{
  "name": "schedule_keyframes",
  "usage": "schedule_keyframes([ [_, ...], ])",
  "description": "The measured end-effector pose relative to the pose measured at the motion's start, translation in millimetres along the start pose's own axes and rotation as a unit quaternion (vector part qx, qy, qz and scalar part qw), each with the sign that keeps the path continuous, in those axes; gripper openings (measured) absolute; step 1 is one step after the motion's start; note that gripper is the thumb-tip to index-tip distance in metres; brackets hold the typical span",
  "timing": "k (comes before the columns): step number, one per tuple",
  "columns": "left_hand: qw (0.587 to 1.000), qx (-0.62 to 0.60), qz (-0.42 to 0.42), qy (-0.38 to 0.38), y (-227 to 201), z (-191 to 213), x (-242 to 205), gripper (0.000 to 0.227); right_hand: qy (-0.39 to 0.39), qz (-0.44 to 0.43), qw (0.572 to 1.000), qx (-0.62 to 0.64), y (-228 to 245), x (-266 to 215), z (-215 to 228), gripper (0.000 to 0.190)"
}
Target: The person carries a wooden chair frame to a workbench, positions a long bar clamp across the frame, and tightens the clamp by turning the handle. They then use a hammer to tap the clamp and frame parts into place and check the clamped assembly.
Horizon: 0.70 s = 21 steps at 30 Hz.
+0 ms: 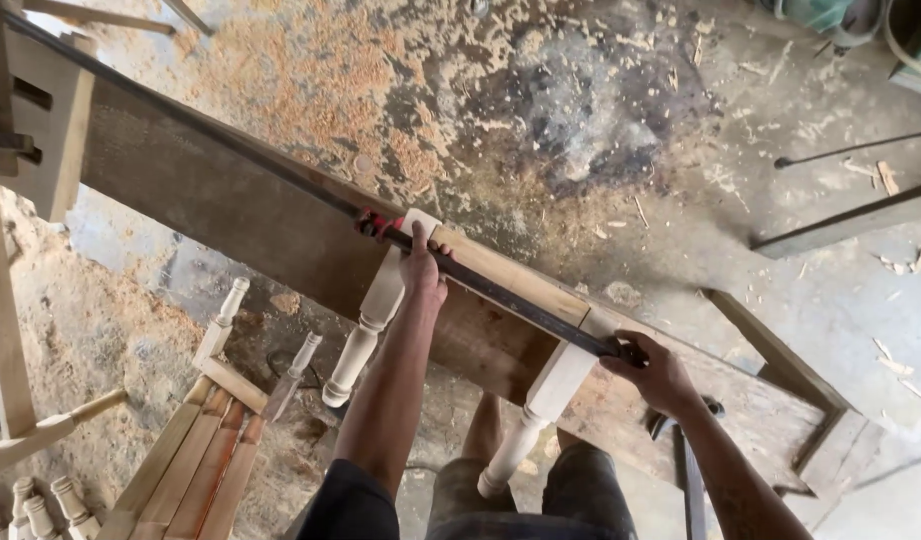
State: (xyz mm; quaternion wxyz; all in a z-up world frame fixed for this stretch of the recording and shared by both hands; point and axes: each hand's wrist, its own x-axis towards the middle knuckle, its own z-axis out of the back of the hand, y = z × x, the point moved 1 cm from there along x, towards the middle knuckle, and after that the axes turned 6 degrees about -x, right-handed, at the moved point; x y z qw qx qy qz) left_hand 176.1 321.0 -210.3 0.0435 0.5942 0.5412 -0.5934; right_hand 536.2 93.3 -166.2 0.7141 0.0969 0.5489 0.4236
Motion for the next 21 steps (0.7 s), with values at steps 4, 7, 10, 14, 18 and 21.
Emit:
schedule_keyframes([
  [4, 0.999, 0.046, -0.001, -0.01, 27, 33, 21, 0.048, -0.01, -0.006, 1.0, -0.019, 5, -22, 5, 0.06],
  [7, 0.995, 0.086, -0.051, -0.008, 22, 22, -8, 0.061, -0.007, 0.003, 1.0, -0.011, 26, -23, 11, 0.058],
  [10, 0.966, 0.228, -0.117, 0.025, 42, 15, -110, 0.064, -0.001, 0.0, 1.0, 0.0, 34, -24, 13, 0.057],
  [14, 0.791, 0.549, -0.241, 0.121, 107, 20, -228, 0.09, 0.006, 0.014, 1.0, 0.003, 37, -23, 11, 0.057],
  [18, 0.565, 0.715, -0.38, 0.163, 179, 35, -217, 0.121, 0.033, -0.003, 0.999, -0.04, 47, -22, 17, 0.058],
  [21, 0.583, 0.685, -0.419, 0.125, 211, 49, -201, 0.117, 0.045, 0.015, 0.994, -0.099, 45, -15, 20, 0.057],
])
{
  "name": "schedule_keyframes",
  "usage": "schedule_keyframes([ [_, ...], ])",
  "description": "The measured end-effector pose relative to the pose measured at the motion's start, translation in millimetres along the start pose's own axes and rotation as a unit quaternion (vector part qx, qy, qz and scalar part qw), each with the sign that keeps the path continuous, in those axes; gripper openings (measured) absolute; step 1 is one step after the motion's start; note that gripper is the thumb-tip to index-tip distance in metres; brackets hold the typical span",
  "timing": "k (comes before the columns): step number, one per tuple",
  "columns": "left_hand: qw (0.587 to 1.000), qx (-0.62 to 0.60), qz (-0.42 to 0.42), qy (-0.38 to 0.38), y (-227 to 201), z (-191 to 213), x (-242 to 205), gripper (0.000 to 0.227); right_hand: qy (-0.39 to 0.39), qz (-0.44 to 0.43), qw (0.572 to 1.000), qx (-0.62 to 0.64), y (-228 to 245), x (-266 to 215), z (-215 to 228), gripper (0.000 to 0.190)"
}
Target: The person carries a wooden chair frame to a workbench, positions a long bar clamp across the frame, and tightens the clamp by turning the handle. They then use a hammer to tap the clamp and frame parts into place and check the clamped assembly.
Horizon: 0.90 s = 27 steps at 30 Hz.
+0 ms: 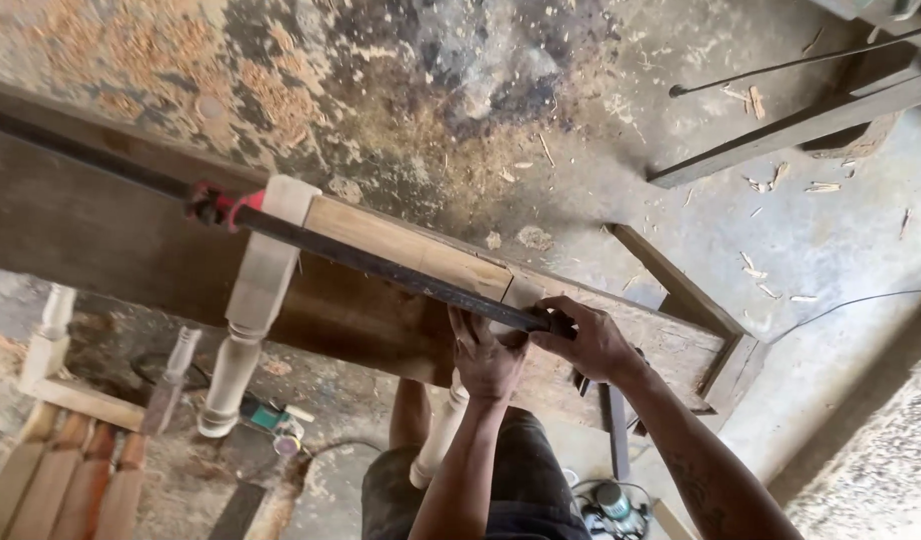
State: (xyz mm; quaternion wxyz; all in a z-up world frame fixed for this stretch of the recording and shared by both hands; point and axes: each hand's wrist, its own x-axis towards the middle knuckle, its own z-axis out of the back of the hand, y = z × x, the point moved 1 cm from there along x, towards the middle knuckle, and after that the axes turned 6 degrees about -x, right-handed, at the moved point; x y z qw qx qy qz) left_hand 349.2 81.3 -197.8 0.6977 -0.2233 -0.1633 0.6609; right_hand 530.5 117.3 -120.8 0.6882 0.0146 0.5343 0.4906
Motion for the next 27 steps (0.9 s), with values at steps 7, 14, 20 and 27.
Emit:
schedule_keyframes([
  [7, 0.995, -0.044, 0.03, -0.083, -17, -4, 8, 0.099, -0.001, 0.031, 0.997, -0.069, -2, 5, 0, 0.056],
  [14, 0.994, -0.036, 0.005, -0.099, -14, -3, -3, 0.097, 0.013, 0.006, 0.999, -0.037, -2, 5, 7, 0.059],
  [20, 0.997, -0.047, 0.015, -0.065, -10, -6, -5, 0.099, 0.045, -0.03, 0.998, -0.034, -8, 7, 14, 0.059],
  [27, 0.997, -0.049, 0.01, -0.061, -5, -18, -5, 0.107, 0.014, 0.036, 0.998, -0.058, -20, 7, 8, 0.061],
])
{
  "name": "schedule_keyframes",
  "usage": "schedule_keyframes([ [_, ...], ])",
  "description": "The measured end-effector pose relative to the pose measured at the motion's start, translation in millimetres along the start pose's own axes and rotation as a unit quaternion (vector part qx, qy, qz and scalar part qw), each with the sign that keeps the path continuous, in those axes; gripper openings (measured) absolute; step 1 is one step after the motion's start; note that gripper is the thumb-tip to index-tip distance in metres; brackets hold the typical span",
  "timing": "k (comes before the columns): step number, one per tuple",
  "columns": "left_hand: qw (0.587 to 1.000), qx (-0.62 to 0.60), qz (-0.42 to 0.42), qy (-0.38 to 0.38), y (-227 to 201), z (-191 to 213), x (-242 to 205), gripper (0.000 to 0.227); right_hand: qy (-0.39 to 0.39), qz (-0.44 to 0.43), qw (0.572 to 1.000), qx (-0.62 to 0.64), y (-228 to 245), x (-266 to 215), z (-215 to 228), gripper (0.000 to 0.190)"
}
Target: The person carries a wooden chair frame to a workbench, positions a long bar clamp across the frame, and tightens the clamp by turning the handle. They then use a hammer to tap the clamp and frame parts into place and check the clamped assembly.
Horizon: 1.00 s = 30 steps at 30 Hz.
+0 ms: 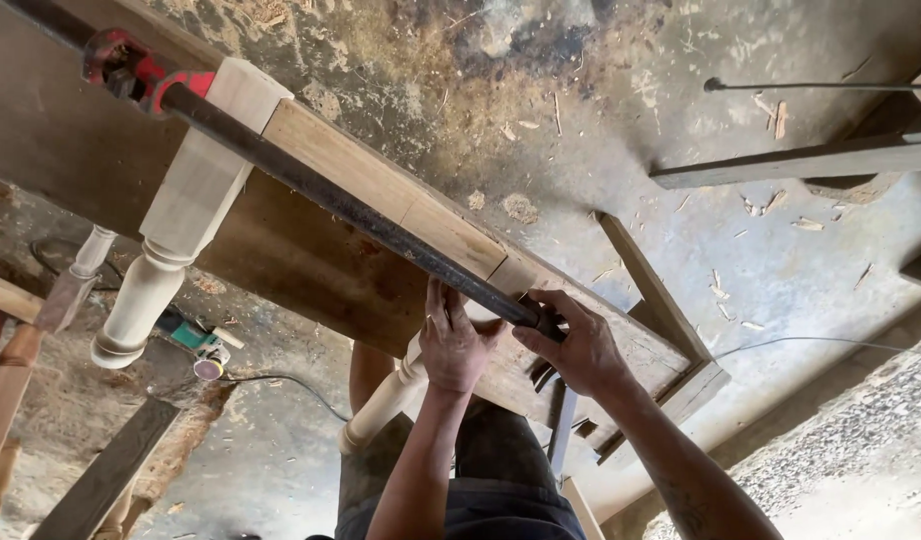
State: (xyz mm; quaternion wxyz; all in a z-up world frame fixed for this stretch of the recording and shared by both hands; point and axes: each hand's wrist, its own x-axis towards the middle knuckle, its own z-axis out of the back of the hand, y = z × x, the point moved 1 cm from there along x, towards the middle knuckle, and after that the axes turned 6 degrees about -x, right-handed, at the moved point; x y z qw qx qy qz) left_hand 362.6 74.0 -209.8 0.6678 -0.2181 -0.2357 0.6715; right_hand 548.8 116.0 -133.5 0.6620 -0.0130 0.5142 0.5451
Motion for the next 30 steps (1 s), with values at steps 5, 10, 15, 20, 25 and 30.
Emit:
schedule_keyframes([
  [5, 0.998, -0.048, 0.031, 0.041, -2, 18, -2, 0.114, -0.017, 0.0, 1.0, -0.002, -1, -2, -2, 0.059],
  [10, 0.987, -0.001, 0.123, 0.101, 1, 42, -28, 0.107, -0.022, 0.023, 0.999, 0.008, -6, 2, 0, 0.053],
  [15, 0.966, 0.058, 0.221, 0.125, -4, 39, -36, 0.087, 0.001, 0.025, 1.0, 0.007, -11, 10, 2, 0.046],
  [20, 0.966, 0.055, 0.218, 0.125, -3, 41, -39, 0.084, 0.015, 0.03, 0.999, -0.025, -20, 11, 2, 0.044],
  [25, 0.988, 0.013, 0.152, 0.037, -4, 36, -39, 0.074, 0.038, 0.027, 0.999, -0.012, -16, 13, 7, 0.043],
  [30, 0.995, -0.097, 0.019, -0.021, -27, 18, -26, 0.053, 0.066, 0.024, 0.997, -0.03, -15, 11, 13, 0.04],
])
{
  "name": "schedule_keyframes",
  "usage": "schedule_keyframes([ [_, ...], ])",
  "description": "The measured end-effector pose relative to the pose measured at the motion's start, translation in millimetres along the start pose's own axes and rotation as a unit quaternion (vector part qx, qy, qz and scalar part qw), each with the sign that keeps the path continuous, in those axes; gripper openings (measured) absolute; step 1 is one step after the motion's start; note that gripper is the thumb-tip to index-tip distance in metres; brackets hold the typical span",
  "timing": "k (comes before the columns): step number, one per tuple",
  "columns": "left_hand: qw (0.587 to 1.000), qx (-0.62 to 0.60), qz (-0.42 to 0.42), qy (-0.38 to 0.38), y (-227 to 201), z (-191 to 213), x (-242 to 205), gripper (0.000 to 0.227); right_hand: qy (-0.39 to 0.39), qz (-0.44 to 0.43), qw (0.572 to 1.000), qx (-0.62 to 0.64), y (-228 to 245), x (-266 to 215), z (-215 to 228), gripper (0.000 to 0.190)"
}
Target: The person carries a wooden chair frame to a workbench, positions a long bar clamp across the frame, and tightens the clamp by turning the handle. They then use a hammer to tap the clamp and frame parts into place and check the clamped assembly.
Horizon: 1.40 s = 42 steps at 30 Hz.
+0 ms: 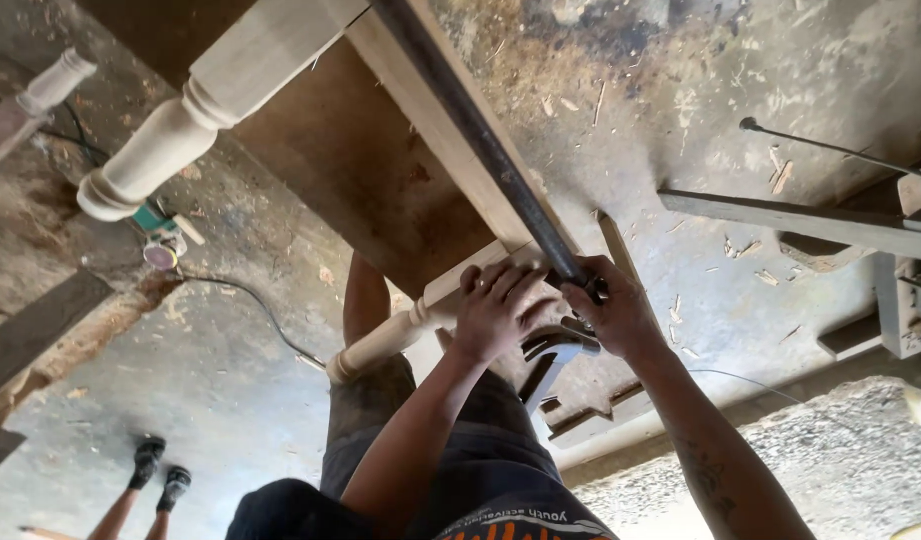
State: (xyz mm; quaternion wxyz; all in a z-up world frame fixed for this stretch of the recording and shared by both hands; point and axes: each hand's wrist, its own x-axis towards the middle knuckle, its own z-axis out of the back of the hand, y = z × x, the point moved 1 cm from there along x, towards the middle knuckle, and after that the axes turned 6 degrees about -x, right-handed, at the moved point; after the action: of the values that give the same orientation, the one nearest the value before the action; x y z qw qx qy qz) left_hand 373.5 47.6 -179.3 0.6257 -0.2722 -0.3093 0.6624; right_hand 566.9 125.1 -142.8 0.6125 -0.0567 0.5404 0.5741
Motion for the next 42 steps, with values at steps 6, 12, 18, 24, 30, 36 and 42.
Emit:
schedule_keyframes([
  [6, 0.999, 0.008, -0.043, 0.005, 9, -9, 7, 0.029, 0.001, 0.021, 0.998, 0.06, -18, 12, -3, 0.043],
  [12, 0.998, -0.047, -0.028, -0.01, 3, -5, 8, 0.028, -0.037, -0.015, 0.998, -0.038, 0, 3, -11, 0.039],
  [18, 0.997, -0.07, -0.005, -0.011, -3, -6, 16, 0.02, -0.131, 0.078, 0.986, -0.064, 6, -3, -17, 0.036],
  [24, 0.996, -0.091, 0.013, 0.005, -12, 10, 26, 0.017, -0.172, 0.101, 0.979, -0.047, 18, -11, -22, 0.036],
  [30, 0.958, -0.236, 0.004, -0.163, 41, 46, 87, 0.019, -0.181, 0.075, 0.98, -0.038, 12, -12, -27, 0.036],
  [36, 0.96, 0.198, -0.189, 0.066, 68, 137, 262, 0.098, -0.196, 0.076, 0.977, -0.028, 6, -12, -30, 0.042],
  [42, 0.703, 0.418, -0.421, 0.392, 74, 129, 335, 0.145, -0.175, 0.039, 0.984, -0.024, 1, -13, -36, 0.049],
])
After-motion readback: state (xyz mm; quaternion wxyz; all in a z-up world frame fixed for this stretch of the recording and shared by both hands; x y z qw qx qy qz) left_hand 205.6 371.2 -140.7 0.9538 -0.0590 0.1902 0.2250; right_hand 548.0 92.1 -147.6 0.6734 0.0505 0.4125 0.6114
